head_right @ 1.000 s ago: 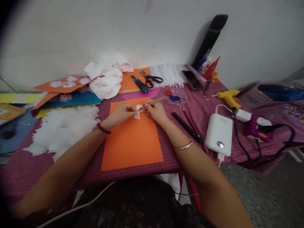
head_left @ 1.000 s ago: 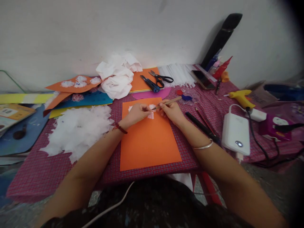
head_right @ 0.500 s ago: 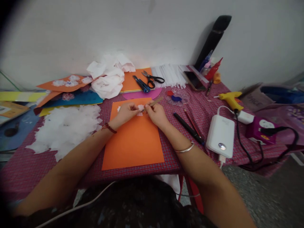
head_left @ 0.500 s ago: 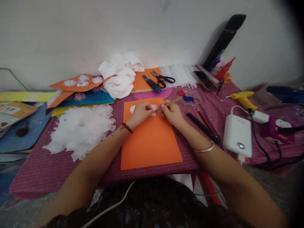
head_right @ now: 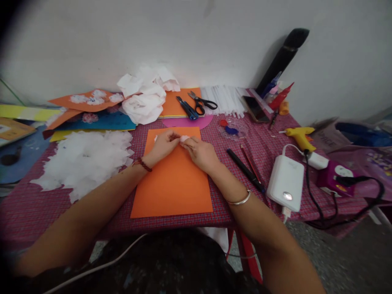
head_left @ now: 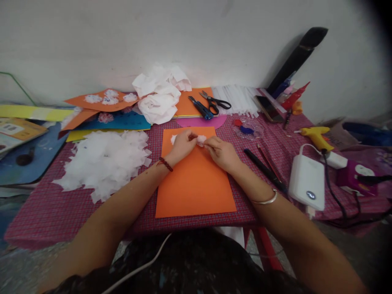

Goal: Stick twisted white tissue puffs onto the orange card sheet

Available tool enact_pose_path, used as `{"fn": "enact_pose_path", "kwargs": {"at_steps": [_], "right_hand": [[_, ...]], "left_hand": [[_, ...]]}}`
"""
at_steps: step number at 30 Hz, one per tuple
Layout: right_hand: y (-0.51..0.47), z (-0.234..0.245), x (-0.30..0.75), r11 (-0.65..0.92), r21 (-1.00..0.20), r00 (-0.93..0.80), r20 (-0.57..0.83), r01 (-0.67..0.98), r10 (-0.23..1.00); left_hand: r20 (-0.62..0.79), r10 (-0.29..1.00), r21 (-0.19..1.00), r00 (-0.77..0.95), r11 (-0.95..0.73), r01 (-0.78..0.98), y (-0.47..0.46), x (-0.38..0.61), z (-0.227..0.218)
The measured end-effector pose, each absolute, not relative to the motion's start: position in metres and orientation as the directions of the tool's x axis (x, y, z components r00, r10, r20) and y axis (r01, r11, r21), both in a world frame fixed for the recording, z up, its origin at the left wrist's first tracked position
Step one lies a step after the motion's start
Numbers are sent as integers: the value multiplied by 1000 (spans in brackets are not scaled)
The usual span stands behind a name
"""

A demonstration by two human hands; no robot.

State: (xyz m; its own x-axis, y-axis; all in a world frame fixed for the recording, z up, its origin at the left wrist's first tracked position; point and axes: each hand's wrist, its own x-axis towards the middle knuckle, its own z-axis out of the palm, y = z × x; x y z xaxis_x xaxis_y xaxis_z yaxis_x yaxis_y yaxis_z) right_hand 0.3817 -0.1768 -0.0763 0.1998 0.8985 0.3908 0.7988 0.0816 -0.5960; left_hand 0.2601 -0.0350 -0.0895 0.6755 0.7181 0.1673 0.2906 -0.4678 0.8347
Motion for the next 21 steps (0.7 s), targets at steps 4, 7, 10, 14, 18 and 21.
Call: {"fn": "enact_pose_path", "kwargs": {"at_steps": [4, 7, 10, 14, 18, 21], "right_hand": [[-175, -75, 388, 118, -797, 392, 413, 592, 822], [-169, -74, 398, 118, -942, 642, 302, 313, 705], [-162, -77, 406, 89, -978, 679, 194, 187, 708], [-155, -84, 410, 37, -986, 649, 133, 160, 749], [-154, -87, 411, 56, -979, 636, 170, 195, 753], [-153, -87, 412, 45, -978, 636, 166, 202, 754]], "left_hand": [[196, 718, 836, 668, -478, 268, -34, 260, -95], [204, 724, 830, 659, -484, 275, -35, 261, -95], [197, 742, 815, 641, -487, 314, -37, 265, -89], [210, 684, 750, 698, -571, 334, -39, 272, -88], [205, 659, 785, 724, -552, 280, -35, 275, -98], [219, 662, 802, 716, -541, 254, -34, 273, -103]]}}
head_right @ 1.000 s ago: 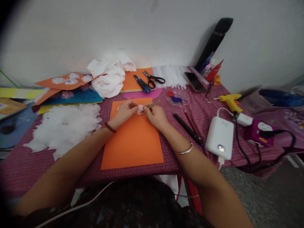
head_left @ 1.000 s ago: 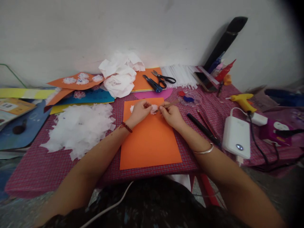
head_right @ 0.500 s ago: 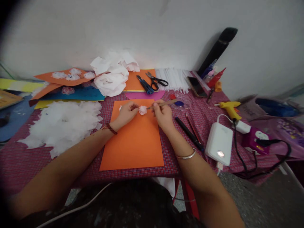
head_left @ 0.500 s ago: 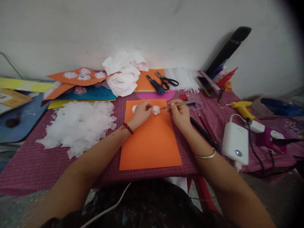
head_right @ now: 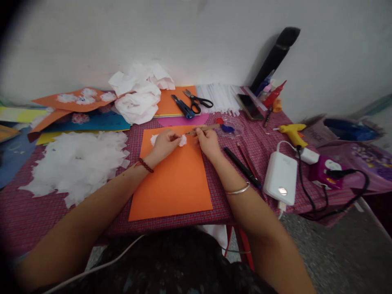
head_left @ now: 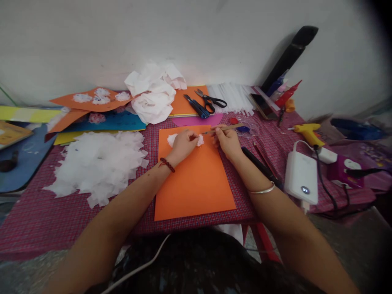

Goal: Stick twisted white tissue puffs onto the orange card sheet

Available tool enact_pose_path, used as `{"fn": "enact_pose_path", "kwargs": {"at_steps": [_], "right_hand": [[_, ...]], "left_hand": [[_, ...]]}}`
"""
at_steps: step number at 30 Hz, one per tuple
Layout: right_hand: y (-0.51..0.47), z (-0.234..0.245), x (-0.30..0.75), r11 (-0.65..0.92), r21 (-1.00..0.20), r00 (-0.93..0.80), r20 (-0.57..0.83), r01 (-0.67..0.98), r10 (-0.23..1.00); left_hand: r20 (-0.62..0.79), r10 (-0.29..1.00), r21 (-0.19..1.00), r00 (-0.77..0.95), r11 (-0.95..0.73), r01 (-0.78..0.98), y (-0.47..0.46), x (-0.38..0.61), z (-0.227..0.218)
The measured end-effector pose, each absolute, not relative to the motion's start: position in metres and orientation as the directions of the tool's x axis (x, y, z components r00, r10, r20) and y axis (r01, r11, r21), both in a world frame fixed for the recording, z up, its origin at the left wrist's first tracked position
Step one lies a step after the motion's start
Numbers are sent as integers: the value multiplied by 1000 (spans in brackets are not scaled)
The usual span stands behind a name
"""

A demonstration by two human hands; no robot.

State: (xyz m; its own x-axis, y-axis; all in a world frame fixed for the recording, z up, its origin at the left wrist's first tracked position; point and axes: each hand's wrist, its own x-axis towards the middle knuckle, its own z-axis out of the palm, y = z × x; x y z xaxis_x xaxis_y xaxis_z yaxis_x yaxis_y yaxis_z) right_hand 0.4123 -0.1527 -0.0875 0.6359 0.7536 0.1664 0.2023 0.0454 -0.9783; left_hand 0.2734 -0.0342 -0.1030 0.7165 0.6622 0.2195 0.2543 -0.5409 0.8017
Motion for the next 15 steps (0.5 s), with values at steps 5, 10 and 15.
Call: {"fn": "enact_pose_path", "kwargs": {"at_steps": [5, 10, 15], "right_hand": [[-149, -89, 415, 52, -981, 606, 158, 189, 779], [-149, -86, 414, 67, -988, 601, 140, 141, 787], [-151, -85, 412, 138, -983, 603, 184, 124, 776]], "left_hand": [[244, 638, 757, 730, -596, 268, -38, 268, -98], [280, 626, 747, 728, -619, 244, -41, 266, -95], [218, 694, 792, 687, -537, 290, -42, 267, -94]]}}
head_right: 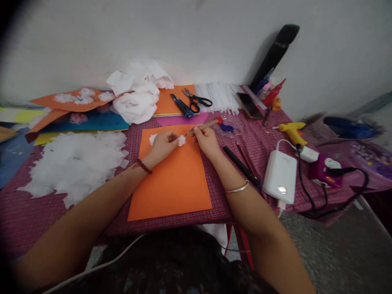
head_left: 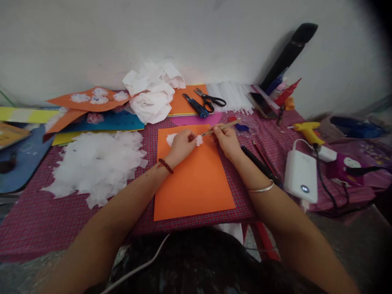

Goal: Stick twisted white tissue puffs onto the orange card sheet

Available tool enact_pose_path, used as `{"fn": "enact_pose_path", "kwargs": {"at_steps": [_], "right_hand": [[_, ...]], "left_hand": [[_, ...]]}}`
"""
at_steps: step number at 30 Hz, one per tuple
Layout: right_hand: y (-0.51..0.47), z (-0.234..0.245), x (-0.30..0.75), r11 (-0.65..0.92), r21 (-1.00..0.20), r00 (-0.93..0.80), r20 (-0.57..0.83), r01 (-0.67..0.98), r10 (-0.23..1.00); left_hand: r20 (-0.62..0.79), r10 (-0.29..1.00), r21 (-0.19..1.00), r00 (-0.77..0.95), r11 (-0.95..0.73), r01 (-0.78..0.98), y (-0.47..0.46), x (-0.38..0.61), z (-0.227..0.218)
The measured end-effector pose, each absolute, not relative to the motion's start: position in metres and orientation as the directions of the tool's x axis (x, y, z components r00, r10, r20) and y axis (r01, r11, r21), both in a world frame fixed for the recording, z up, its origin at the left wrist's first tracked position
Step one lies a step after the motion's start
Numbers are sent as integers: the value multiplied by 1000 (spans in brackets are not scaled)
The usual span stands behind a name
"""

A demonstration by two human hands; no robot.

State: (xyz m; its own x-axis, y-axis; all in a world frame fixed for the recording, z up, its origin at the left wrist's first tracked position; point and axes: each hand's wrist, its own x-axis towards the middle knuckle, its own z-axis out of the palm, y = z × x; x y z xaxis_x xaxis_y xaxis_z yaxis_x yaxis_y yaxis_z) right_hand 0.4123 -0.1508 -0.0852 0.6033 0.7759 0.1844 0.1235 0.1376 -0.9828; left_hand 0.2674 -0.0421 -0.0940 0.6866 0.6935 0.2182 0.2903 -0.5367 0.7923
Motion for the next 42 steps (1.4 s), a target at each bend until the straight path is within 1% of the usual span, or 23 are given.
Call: {"fn": "enact_pose_path", "kwargs": {"at_steps": [3, 6, 12, 16, 20, 22, 26, 29, 31, 34, 39, 42], "right_hand": [[-152, -85, 412, 201, -967, 629, 255, 157, 734], [-152, -84, 411, 220, -949, 612, 313, 224, 727], [-152, -85, 409, 154, -902, 492, 356, 404, 794], [-152, -86, 410, 147, -892, 464, 356, 428, 811], [-153, -82, 409, 173, -880, 485, 397, 442, 779], [-154, -79, 407, 181, -867, 470, 414, 465, 779], [-156, -77, 402, 134, -798, 405, 433, 588, 805], [-157, -77, 402, 69, -746, 403, 432, 663, 807], [-157, -78, 402, 47, -731, 415, 437, 681, 798], [-157, -79, 403, 55, -735, 436, 459, 676, 774], [-157, -77, 401, 54, -731, 412, 443, 680, 796], [-156, -77, 400, 27, -712, 402, 428, 702, 810]], "left_hand": [[222, 729, 806, 647, -511, 299, -42, 268, -96], [215, 699, 779, 682, -544, 311, -41, 269, -97], [232, 669, 726, 707, -602, 332, -41, 268, -96], [235, 661, 732, 712, -603, 317, -41, 267, -95], [267, 650, 726, 712, -621, 295, -40, 267, -96], [288, 640, 714, 713, -639, 285, -41, 268, -96], [292, 605, 726, 740, -645, 240, -42, 268, -96], [298, 598, 723, 745, -650, 233, -43, 267, -95], [301, 598, 704, 743, -665, 251, -44, 267, -93], [293, 603, 688, 742, -672, 274, -44, 267, -92], [283, 607, 711, 743, -652, 262, -44, 267, -94], [259, 647, 733, 717, -615, 291, -45, 266, -91]]}}
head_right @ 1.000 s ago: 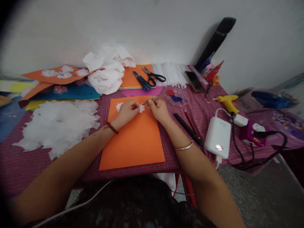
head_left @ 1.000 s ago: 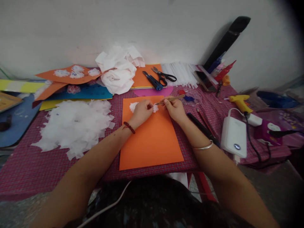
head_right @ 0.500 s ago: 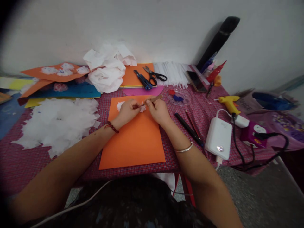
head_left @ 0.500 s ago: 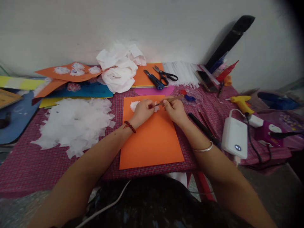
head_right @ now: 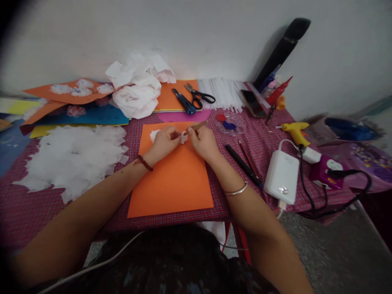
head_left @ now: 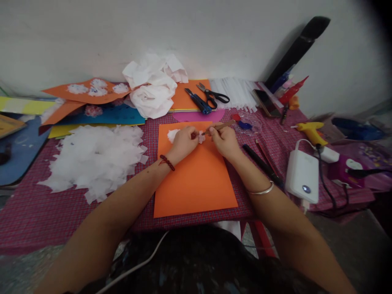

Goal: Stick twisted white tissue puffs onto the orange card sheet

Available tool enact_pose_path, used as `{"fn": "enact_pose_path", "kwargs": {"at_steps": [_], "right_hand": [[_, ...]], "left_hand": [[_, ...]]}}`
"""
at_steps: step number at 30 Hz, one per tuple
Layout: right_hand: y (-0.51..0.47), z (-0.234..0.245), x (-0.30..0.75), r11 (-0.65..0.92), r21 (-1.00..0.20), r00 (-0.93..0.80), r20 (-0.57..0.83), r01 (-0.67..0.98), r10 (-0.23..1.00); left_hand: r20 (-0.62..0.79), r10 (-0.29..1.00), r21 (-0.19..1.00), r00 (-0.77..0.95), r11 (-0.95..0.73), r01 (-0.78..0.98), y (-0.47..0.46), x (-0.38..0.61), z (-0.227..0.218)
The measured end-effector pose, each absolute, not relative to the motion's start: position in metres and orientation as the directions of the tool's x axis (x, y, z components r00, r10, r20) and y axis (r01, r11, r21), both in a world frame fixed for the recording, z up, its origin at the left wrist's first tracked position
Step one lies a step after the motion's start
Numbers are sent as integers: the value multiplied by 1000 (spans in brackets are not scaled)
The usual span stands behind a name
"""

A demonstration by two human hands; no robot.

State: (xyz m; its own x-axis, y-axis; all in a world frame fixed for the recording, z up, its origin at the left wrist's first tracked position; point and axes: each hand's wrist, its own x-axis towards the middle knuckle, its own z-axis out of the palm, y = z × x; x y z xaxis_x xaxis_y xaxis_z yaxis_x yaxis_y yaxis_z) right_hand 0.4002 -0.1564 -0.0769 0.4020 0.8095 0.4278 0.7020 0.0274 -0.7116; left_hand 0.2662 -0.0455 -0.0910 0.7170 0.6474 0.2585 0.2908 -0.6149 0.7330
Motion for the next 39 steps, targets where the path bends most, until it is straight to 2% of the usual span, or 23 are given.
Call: {"fn": "enact_pose_path", "kwargs": {"at_steps": [5, 11, 14, 20, 28, 39], "right_hand": [[-156, -78, 399, 26, -705, 396, 428, 708, 812], [-155, -79, 398, 22, -732, 388, 386, 681, 837], [-154, -80, 400, 30, -757, 395, 374, 653, 839], [-152, -83, 405, 42, -814, 423, 345, 580, 838], [-149, -92, 409, 56, -895, 485, 292, 443, 825], [-151, -90, 409, 92, -913, 484, 294, 398, 825]], "left_hand": [[245, 738, 778, 629, -536, 327, -46, 265, -85], [245, 776, 836, 581, -472, 279, -43, 266, -89], [275, 745, 819, 607, -513, 258, -45, 266, -89], [260, 581, 661, 771, -689, 296, -53, 266, -87], [218, 585, 680, 781, -665, 308, -51, 266, -91], [224, 585, 675, 779, -670, 309, -50, 267, -90]]}}
